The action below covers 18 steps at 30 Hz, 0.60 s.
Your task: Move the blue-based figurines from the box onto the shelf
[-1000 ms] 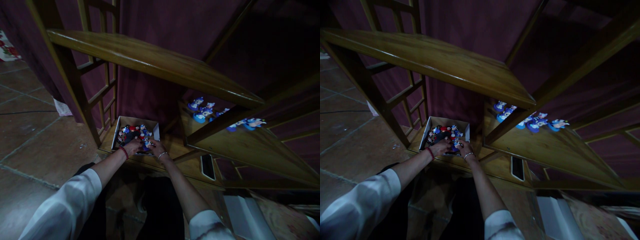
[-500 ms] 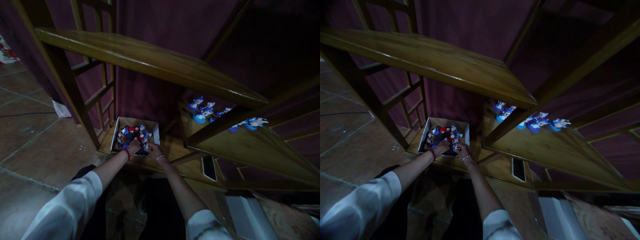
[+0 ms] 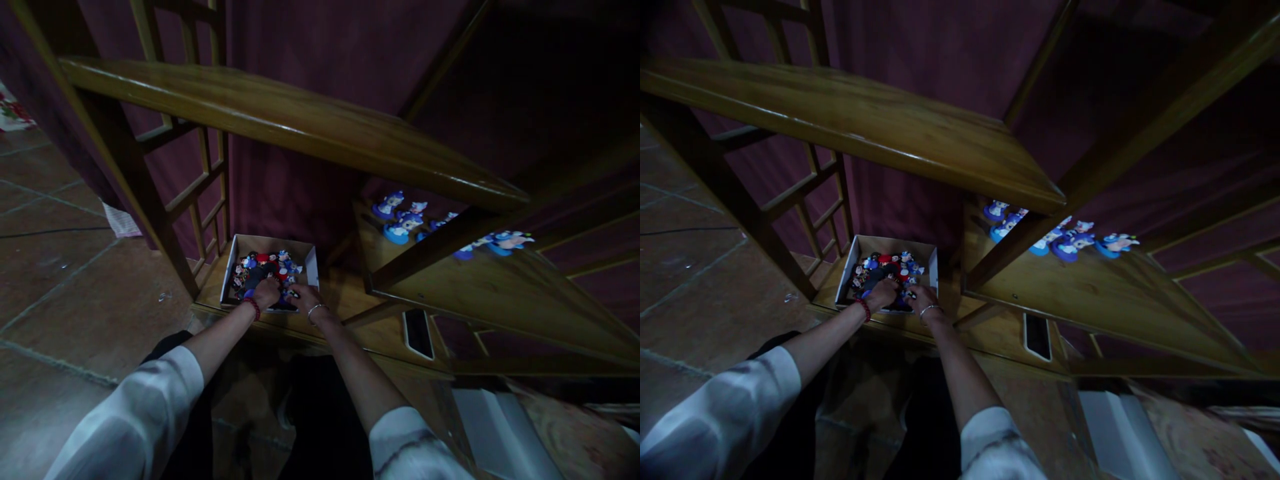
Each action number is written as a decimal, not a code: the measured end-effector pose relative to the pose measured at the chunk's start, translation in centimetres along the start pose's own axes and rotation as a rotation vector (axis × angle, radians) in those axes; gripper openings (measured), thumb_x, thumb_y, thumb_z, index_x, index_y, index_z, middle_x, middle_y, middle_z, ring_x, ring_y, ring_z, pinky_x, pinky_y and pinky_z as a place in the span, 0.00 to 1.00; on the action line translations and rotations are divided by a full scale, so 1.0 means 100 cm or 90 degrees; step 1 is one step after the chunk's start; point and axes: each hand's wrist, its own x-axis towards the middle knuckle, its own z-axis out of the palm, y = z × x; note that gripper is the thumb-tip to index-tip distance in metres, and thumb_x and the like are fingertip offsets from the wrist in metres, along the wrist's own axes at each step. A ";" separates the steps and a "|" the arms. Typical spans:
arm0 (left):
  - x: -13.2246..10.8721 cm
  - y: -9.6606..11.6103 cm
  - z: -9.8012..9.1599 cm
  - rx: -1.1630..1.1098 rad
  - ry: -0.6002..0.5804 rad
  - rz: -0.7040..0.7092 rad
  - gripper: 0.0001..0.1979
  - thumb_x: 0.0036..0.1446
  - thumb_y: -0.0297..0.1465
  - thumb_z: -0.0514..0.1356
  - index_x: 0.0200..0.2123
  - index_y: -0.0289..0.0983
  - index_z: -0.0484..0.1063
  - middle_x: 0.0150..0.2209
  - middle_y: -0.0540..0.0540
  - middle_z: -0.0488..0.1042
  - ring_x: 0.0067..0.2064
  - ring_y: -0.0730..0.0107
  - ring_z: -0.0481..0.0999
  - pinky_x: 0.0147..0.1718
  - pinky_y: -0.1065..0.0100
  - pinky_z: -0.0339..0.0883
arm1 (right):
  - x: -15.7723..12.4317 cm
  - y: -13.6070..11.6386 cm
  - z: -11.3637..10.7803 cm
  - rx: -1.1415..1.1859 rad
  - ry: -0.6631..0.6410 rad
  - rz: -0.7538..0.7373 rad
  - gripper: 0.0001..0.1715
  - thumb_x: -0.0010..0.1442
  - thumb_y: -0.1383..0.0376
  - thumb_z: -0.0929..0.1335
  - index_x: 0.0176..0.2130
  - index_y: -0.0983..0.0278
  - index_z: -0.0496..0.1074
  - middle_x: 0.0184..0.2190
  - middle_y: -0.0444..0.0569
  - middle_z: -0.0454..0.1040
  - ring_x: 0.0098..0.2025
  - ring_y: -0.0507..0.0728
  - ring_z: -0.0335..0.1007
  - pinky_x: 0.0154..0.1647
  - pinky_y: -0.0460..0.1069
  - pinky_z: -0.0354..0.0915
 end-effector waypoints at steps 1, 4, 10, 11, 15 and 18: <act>-0.002 0.000 -0.002 -0.007 0.002 -0.006 0.13 0.49 0.21 0.49 0.36 0.32 0.70 0.35 0.42 0.73 0.38 0.72 0.72 0.34 0.76 0.63 | 0.001 -0.002 -0.001 -0.020 -0.003 0.001 0.10 0.47 0.65 0.66 0.33 0.61 0.73 0.24 0.44 0.72 0.29 0.51 0.65 0.32 0.45 0.59; -0.008 0.000 -0.005 -0.027 0.005 -0.009 0.13 0.49 0.22 0.50 0.36 0.34 0.70 0.34 0.44 0.73 0.37 0.72 0.73 0.35 0.76 0.64 | 0.003 -0.007 -0.003 -0.071 -0.024 -0.013 0.12 0.47 0.65 0.66 0.35 0.61 0.73 0.27 0.46 0.73 0.31 0.53 0.67 0.34 0.46 0.59; -0.015 0.003 -0.006 -0.039 0.021 0.021 0.13 0.49 0.23 0.51 0.39 0.34 0.69 0.39 0.42 0.72 0.41 0.69 0.71 0.39 0.73 0.64 | 0.011 -0.006 -0.001 -0.135 -0.066 -0.069 0.12 0.48 0.68 0.65 0.36 0.63 0.73 0.32 0.50 0.74 0.36 0.56 0.68 0.35 0.46 0.60; -0.015 0.003 -0.005 -0.038 0.027 0.024 0.13 0.49 0.23 0.51 0.39 0.33 0.68 0.39 0.41 0.72 0.42 0.68 0.71 0.39 0.72 0.64 | 0.012 -0.005 0.000 -0.146 -0.071 -0.077 0.12 0.48 0.69 0.65 0.36 0.63 0.72 0.33 0.50 0.74 0.36 0.56 0.68 0.35 0.45 0.60; -0.016 0.003 -0.006 -0.025 0.043 0.052 0.13 0.50 0.22 0.50 0.40 0.33 0.68 0.40 0.40 0.72 0.43 0.68 0.71 0.41 0.71 0.63 | 0.015 -0.003 0.004 -0.199 -0.080 -0.079 0.14 0.48 0.71 0.64 0.37 0.66 0.70 0.35 0.52 0.74 0.37 0.55 0.68 0.36 0.45 0.61; -0.017 0.002 -0.006 -0.008 0.041 0.073 0.13 0.49 0.21 0.51 0.38 0.32 0.68 0.38 0.39 0.72 0.43 0.68 0.71 0.41 0.71 0.63 | 0.018 -0.004 0.006 -0.208 -0.098 -0.069 0.15 0.48 0.72 0.63 0.38 0.67 0.69 0.37 0.54 0.73 0.37 0.56 0.68 0.37 0.45 0.61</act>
